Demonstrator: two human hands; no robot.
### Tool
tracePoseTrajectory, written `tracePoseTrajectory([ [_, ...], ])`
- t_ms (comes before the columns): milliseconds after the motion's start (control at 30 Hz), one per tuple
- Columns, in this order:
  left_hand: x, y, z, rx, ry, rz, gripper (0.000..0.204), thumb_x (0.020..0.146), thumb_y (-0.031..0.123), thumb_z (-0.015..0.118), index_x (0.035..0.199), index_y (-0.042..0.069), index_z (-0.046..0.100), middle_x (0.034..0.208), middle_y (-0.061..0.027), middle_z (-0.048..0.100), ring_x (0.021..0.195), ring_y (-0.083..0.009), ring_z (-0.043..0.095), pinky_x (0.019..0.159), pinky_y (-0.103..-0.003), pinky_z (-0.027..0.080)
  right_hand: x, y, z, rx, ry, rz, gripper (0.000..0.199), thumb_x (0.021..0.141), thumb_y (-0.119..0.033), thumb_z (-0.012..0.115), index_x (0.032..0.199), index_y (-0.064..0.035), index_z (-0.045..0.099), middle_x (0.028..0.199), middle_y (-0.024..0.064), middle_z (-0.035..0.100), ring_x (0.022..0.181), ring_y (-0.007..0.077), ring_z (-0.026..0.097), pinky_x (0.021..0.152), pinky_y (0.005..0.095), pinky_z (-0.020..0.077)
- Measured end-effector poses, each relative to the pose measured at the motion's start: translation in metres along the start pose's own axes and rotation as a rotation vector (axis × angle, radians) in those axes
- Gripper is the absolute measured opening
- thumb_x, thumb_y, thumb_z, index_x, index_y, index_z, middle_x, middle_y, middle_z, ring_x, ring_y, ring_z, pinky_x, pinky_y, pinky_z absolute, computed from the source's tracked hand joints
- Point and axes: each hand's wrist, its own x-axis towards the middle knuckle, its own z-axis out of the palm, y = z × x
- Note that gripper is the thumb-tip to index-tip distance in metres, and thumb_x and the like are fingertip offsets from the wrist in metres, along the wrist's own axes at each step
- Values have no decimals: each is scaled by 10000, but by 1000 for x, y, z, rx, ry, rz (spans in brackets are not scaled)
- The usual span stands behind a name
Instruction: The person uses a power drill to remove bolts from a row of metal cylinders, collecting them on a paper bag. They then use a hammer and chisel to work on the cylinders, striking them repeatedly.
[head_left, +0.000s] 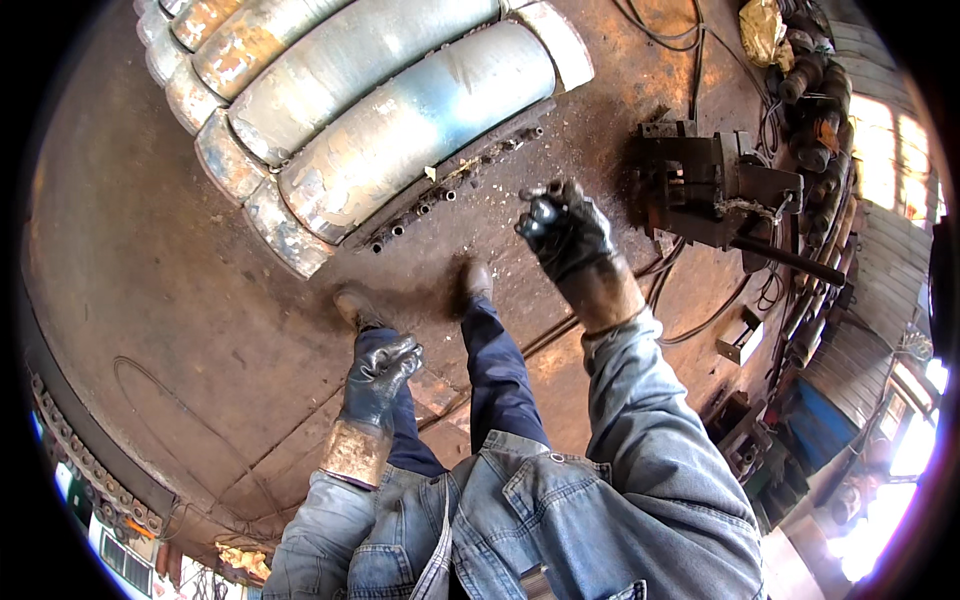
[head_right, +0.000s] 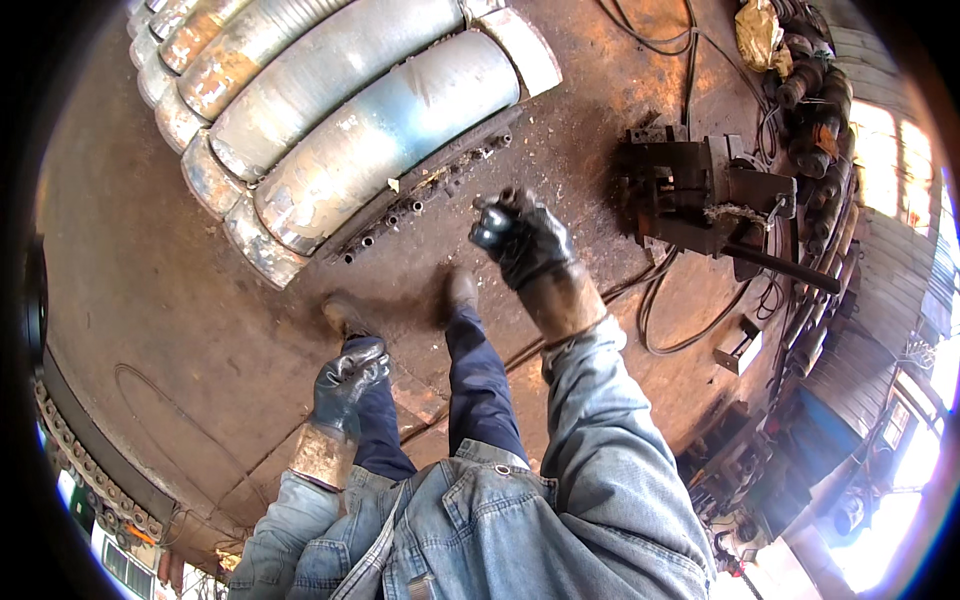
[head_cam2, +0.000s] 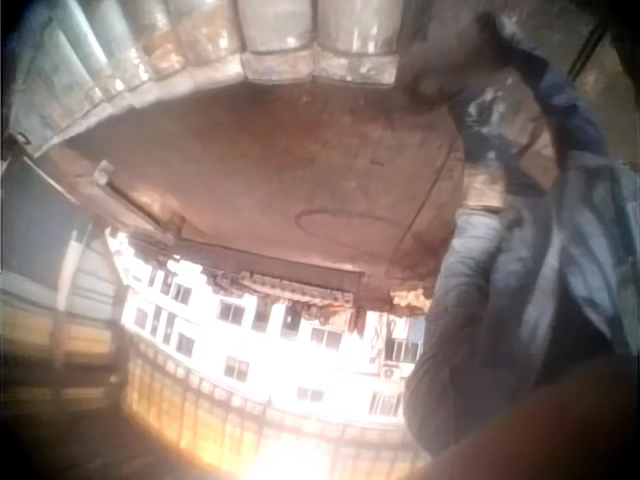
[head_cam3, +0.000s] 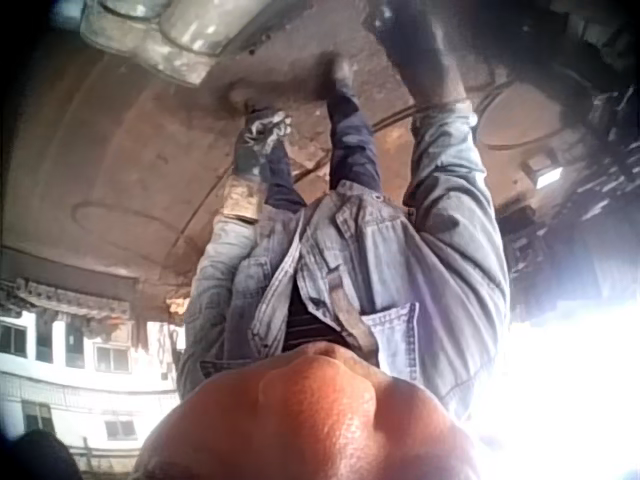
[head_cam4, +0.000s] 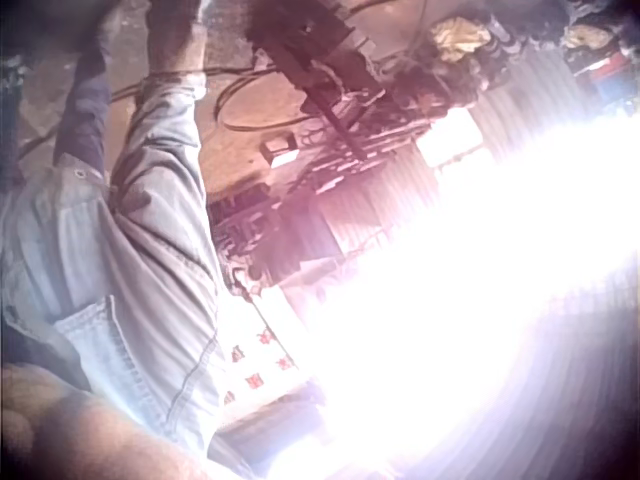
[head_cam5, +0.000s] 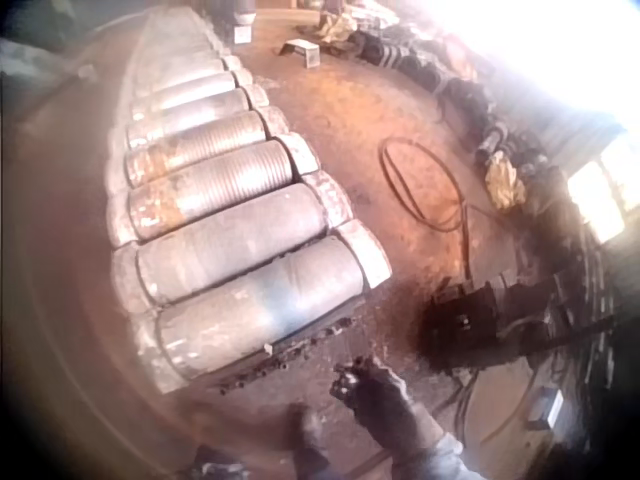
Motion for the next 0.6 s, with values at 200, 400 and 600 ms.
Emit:
tracePoseTrajectory([
  [200,-42,27,-5,-43,65,134,285,931,-47,683,1216,-35,680,1099,-115,737,969,-171,705,883,-298,580,-51,25,20,79,-186,107,295,971,-313,680,1099,-49,657,1087,262,711,847,331,722,718,463,619],
  [400,-136,4,-80,-53,336,306,285,964,5,656,1248,-12,667,1117,-146,734,971,-193,715,871,-321,602,-22,37,7,-1122,-207,319,329,965,-231,649,1197,2,667,1134,221,717,967,357,724,887,495,605],
  [600,-250,-45,-188,-438,723,528,200,915,7,723,1115,-2,728,951,-72,746,822,-148,693,762,-280,577,-93,-4,36,-3072,-1602,-102,280,946,-293,539,1124,-184,726,1139,90,741,1050,262,704,916,400,567],
])
